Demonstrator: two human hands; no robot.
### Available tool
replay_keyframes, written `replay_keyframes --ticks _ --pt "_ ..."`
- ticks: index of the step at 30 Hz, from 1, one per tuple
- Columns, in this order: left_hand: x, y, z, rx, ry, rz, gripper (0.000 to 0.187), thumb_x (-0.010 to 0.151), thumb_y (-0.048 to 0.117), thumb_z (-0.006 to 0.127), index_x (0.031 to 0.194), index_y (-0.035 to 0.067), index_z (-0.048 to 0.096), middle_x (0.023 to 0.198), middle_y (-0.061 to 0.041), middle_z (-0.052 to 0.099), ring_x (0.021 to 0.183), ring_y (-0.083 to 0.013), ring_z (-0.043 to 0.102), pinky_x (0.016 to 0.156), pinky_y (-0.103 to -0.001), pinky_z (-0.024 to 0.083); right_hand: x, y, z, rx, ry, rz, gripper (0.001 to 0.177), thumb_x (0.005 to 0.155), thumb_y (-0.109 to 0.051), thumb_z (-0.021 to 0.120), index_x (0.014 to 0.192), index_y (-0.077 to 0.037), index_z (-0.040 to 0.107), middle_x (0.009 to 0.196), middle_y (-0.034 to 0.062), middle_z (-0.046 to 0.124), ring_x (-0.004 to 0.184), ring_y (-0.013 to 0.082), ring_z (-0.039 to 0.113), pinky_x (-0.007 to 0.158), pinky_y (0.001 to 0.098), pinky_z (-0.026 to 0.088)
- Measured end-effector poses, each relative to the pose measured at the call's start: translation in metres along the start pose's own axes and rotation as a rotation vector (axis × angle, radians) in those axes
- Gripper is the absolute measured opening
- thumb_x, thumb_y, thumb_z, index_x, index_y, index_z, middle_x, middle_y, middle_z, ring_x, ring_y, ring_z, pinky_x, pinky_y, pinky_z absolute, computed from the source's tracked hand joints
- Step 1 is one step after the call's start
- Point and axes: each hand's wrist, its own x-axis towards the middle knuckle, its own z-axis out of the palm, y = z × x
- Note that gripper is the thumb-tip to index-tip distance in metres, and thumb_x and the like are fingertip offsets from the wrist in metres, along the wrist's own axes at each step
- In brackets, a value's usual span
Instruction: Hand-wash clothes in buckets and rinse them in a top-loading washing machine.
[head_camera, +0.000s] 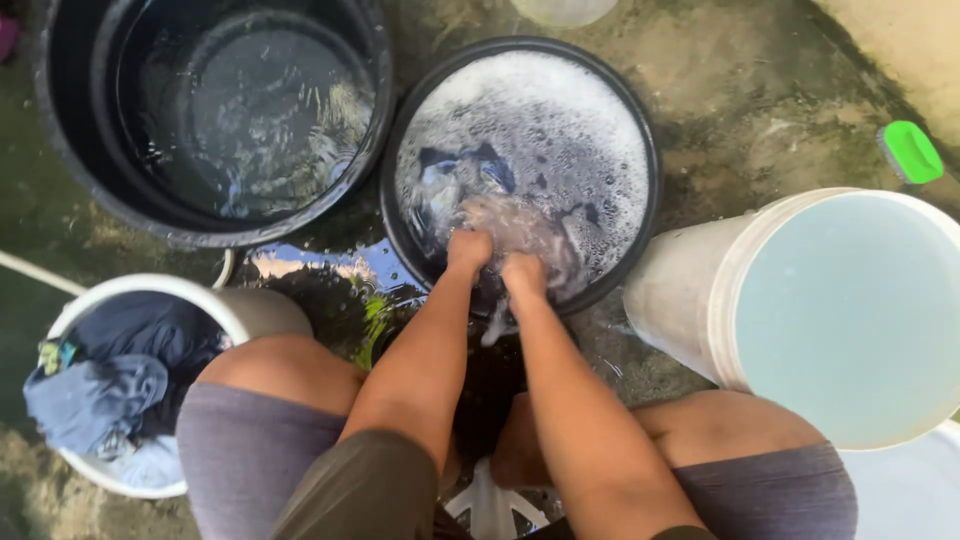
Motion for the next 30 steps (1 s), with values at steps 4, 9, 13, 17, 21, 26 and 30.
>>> replay_keyframes --ticks 4,9,13,17,21,26,30 --pt "-0.039 0.057 -0.019 -0.729 -0.190 -0.002 0.032 0.080 0.016 0.065 0.103 -0.003 0.077 0.105 -0.019 0.073 0.089 -0.0280 0.067 0.079 -0.042 0.053 -0.121 -0.143 -0.096 0.909 0.177 0.426 0.064 0.095 -0.055 0.058 0.142 -0.011 0.053 0.136 0.0129 0.052 0.123 0.0328 0.053 0.100 0.0574 0.047" --pt "-0.113 0.129 -0.100 -0.791 -0.275 -0.001 0.039 0.087 0.035 0.059 0.112 0.007 0.068 0.103 -0.013 0.073 0.087 -0.0253 0.071 0.077 -0.040 0.057 -0.086 -0.139 -0.078 1.440 -0.264 0.116 0.053 0.096 -0.049 0.053 0.128 -0.008 0.062 0.114 0.0142 0.070 0.097 0.0292 0.072 0.088 0.0498 0.058" --pt "-0.087 0.110 -0.122 -1.089 -0.405 -0.131 0.057 0.097 0.059 0.048 0.113 0.006 0.062 0.102 -0.013 0.074 0.090 -0.0230 0.073 0.083 -0.040 0.060 -0.138 -0.186 -0.056 0.705 0.086 -0.715 0.018 0.099 -0.020 0.077 0.105 -0.003 0.078 0.107 0.0177 0.078 0.095 0.0259 0.074 0.084 0.0390 0.060" --pt "-0.066 0.089 -0.108 -1.184 -0.503 0.211 0.045 0.103 0.049 0.055 0.110 0.005 0.064 0.103 -0.018 0.073 0.087 -0.0259 0.070 0.077 -0.040 0.055 -0.155 -0.198 -0.059 0.555 0.148 -0.592 0.031 0.091 -0.022 0.081 0.117 -0.011 0.067 0.111 0.0073 0.069 0.092 0.0164 0.071 0.080 0.0310 0.063" --pt "-0.094 0.121 -0.092 -0.810 -0.312 0.153 0.046 0.090 0.034 0.068 0.117 -0.003 0.067 0.108 -0.018 0.074 0.093 -0.0276 0.071 0.084 -0.043 0.056 -0.085 -0.152 -0.080 0.400 0.451 -0.473 0.013 0.095 -0.019 0.068 0.089 -0.011 0.078 0.088 0.0054 0.077 0.079 0.0215 0.072 0.073 0.0351 0.057" --pt "-0.087 0.094 -0.092 -0.233 -0.143 -0.015 0.064 0.090 0.044 0.073 0.129 -0.006 0.066 0.114 -0.013 0.073 0.109 -0.0255 0.069 0.096 -0.041 0.052 -0.014 -0.079 -0.049 0.609 0.560 -0.465 0.019 0.090 -0.016 0.065 0.104 -0.009 0.076 0.106 0.0078 0.075 0.095 0.0252 0.071 0.085 0.0406 0.055" --pt "-0.041 0.034 -0.055 -0.006 0.182 0.145 0.079 0.085 0.048 0.076 0.142 0.002 0.046 0.126 -0.024 0.059 0.116 -0.0434 0.057 0.098 -0.053 0.045 -0.033 -0.079 -0.054 0.807 0.012 0.095 0.030 0.096 -0.023 0.064 0.123 -0.011 0.066 0.112 0.0070 0.067 0.099 0.0234 0.063 0.081 0.0419 0.046"
